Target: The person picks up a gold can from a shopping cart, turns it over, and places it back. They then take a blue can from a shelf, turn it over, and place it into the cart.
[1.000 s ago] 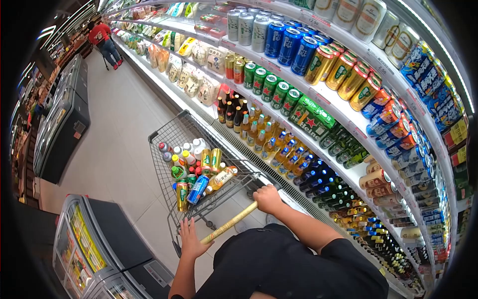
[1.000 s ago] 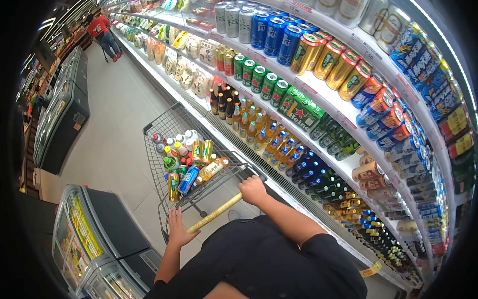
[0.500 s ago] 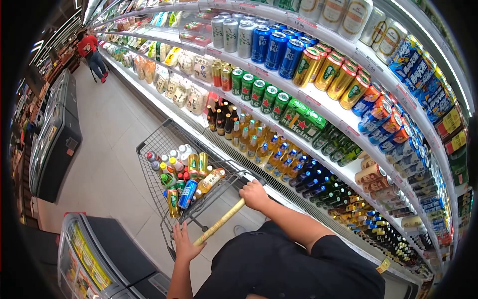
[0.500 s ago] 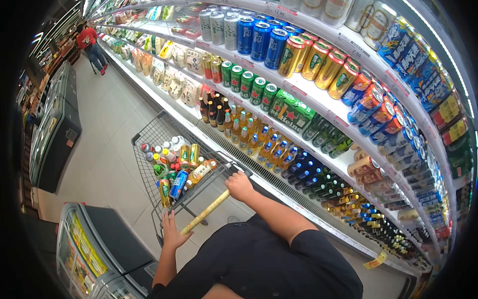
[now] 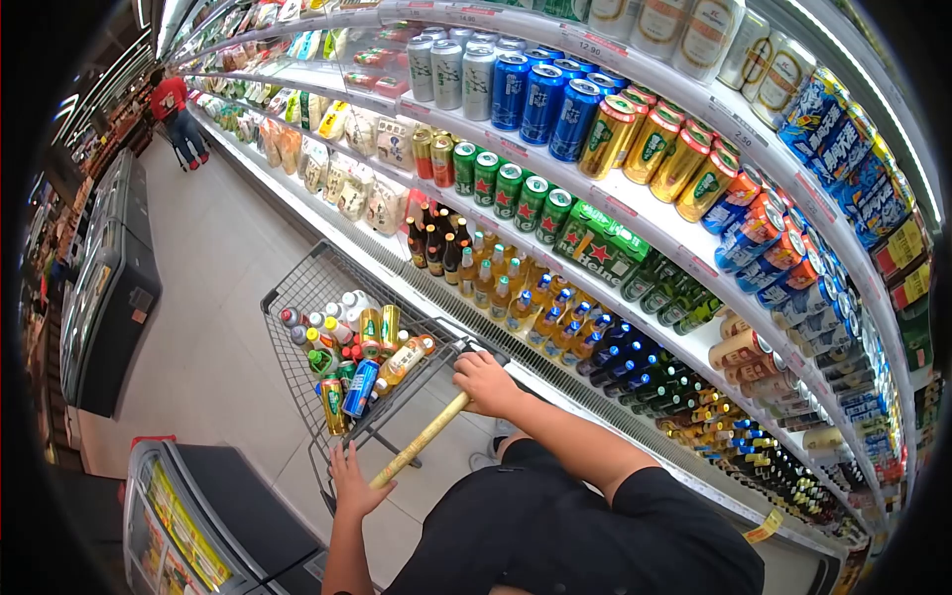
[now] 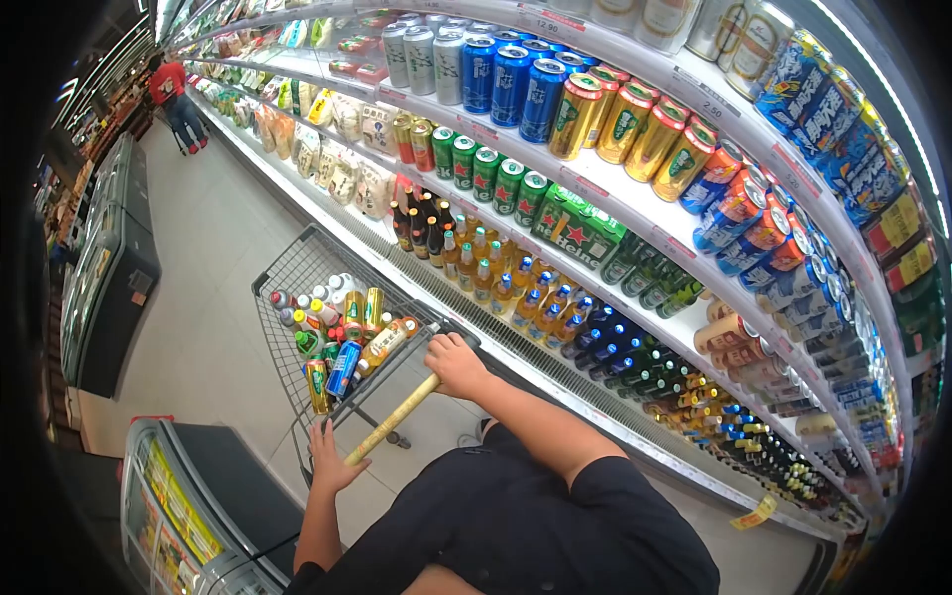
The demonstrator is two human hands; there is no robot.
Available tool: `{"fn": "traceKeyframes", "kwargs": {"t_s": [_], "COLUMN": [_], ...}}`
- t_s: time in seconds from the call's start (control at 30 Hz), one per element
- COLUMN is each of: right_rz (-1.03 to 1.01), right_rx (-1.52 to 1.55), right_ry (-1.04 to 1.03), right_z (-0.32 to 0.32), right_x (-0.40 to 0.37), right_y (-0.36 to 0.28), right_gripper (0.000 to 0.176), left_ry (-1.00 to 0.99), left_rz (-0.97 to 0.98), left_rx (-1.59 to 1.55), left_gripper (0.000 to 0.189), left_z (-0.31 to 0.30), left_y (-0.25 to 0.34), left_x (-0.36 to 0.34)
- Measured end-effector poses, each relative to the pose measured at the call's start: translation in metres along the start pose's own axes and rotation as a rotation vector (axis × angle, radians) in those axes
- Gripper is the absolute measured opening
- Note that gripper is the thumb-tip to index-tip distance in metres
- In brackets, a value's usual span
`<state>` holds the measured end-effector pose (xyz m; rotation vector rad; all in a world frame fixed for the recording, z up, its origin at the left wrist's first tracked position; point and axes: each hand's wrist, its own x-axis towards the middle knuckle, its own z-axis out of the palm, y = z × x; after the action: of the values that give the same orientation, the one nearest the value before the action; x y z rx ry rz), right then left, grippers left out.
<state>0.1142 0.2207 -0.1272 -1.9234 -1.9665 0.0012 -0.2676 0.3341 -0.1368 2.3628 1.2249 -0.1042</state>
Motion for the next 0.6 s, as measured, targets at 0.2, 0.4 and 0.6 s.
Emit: {"fn": "traceKeyframes", "kwargs": {"t_s": [0.2, 0.4, 0.6], "right_rz": [-0.077, 0.081, 0.162], "right_rx": [0.184, 0.419, -0.315], "right_ry": [-0.030, 0.189, 0.737], "right_z": [-0.004, -0.057, -0.260], "right_x": [0.016, 0.044, 0.110], "right_y": [0.013, 0.046, 0.127], "right_gripper": [0.055, 0.043, 0.050], "left_ry": [-0.005, 0.009, 0.044], "left_rz": [-0.019, -0.009, -0.002], "left_rx": [0.021, 0.004, -0.006], "left_gripper": [0.128, 0.128, 0.121], "left_z": [-0.011, -0.017, -0.016], "left_y": [-0.002, -0.011, -0.015], "left_x": [0.014, 0.026, 0.035]}}
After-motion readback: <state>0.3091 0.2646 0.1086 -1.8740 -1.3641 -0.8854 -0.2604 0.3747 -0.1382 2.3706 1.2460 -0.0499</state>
